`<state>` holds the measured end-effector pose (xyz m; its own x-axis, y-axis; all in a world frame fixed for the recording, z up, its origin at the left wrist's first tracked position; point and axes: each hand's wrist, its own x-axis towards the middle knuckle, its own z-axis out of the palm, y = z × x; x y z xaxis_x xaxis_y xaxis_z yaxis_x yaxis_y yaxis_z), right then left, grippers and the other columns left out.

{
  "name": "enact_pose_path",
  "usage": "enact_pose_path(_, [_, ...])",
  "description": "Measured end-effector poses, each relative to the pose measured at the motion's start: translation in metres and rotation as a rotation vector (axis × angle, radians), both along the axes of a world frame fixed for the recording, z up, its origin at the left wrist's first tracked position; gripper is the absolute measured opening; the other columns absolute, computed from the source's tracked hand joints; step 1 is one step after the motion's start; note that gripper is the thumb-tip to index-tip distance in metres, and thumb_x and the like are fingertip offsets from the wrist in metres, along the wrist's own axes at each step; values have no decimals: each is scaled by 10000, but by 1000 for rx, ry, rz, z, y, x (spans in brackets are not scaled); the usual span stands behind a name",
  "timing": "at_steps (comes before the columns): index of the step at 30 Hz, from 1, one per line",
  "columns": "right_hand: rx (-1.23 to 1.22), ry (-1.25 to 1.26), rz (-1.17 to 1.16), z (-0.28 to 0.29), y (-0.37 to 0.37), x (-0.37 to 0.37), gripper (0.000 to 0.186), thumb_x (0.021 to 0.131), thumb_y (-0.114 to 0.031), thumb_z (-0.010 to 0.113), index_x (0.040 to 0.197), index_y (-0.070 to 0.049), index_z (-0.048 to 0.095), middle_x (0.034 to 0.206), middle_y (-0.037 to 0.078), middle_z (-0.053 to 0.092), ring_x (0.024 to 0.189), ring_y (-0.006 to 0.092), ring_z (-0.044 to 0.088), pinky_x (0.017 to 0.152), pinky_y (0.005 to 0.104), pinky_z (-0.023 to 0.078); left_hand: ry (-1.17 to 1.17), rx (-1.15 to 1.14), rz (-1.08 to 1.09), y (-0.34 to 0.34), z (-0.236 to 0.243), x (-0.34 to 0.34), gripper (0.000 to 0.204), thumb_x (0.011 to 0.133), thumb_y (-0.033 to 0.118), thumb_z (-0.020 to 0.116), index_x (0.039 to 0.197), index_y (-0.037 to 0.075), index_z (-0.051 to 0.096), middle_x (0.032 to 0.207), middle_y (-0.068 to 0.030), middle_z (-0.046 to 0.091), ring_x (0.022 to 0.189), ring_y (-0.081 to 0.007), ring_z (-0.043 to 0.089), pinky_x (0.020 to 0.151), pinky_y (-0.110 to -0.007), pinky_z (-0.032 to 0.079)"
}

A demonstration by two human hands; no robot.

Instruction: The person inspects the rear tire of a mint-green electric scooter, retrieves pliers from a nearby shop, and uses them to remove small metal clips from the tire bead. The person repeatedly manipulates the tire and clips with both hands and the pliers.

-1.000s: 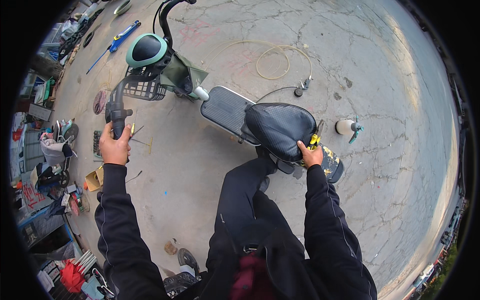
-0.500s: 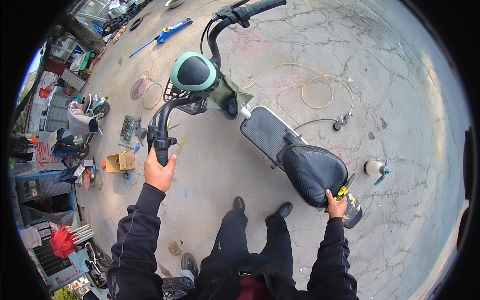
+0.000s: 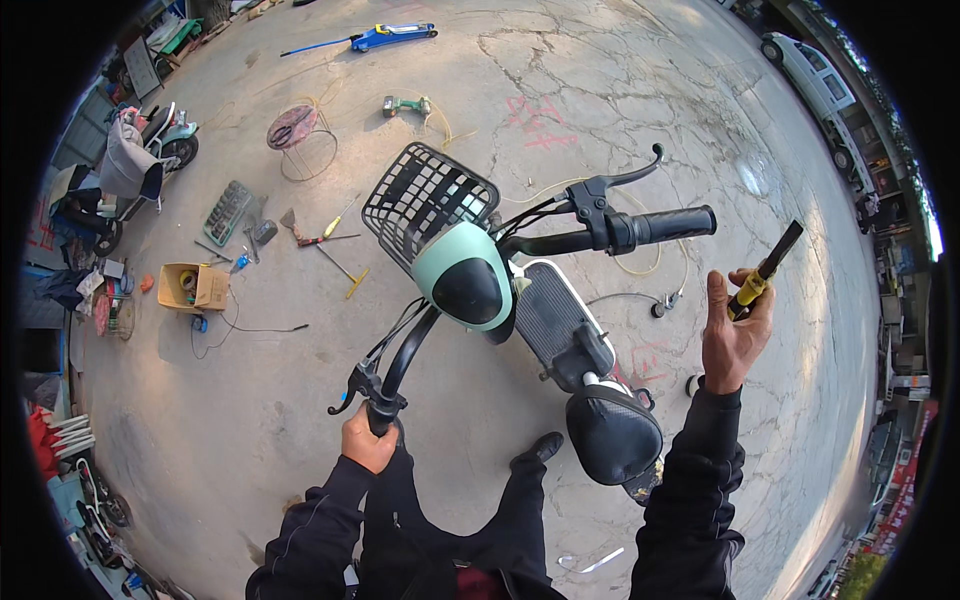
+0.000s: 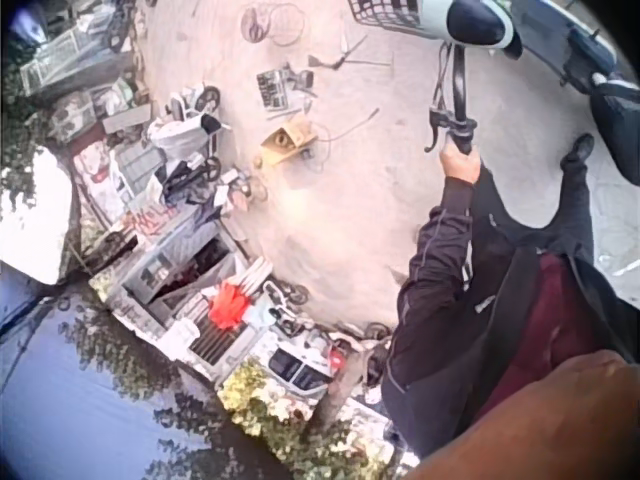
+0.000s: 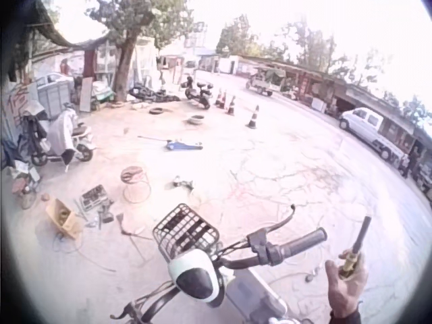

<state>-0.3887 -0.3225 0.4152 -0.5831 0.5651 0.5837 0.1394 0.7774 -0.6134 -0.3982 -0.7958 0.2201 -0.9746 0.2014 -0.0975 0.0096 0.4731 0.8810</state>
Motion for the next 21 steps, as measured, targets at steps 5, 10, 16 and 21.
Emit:
enact_pose_path(5, [121, -202, 8, 1, -81, -59, 525, 847, -315, 867, 1112, 30, 573, 1076, 119, 570, 927, 211, 617, 851, 320, 513, -76, 19, 45, -54, -60, 4, 193, 778, 75, 741, 943, 16, 661, 797, -184, 714, 764, -381, 721, 658, -406, 559])
enact_pose_path(10, [100, -490, 157, 12, -108, -40, 459, 777, -115, 852, 1100, 19, 555, 1183, 156, 568, 995, 269, 646, 840, 347, 544, -109, -71, 89, -74, -98, 1, 194, 779, 113, 776, 916, 27, 671, 766, -186, 708, 751, -396, 709, 631, -420, 556])
enact_pose_path(16, [64, -772, 553, 13, -130, -15, 486, 615, -78, 840, 1004, -10, 557, 1157, 204, 598, 1062, 390, 628, 847, 429, 534, -285, -91, 179, -104, -141, -5, 138, 759, 93, 768, 826, 5, 686, 773, -204, 712, 761, -384, 722, 657, -409, 551])
enact_pose_path(21, [-239, -887, 548, 6, -158, 18, 375, 653, -58, 767, 974, -13, 577, 1156, 203, 614, 1011, 355, 635, 871, 415, 520, -351, -131, 206, -133, -179, -12, 119, 768, 73, 748, 877, 32, 730, 818, -188, 733, 815, -372, 732, 703, -423, 559])
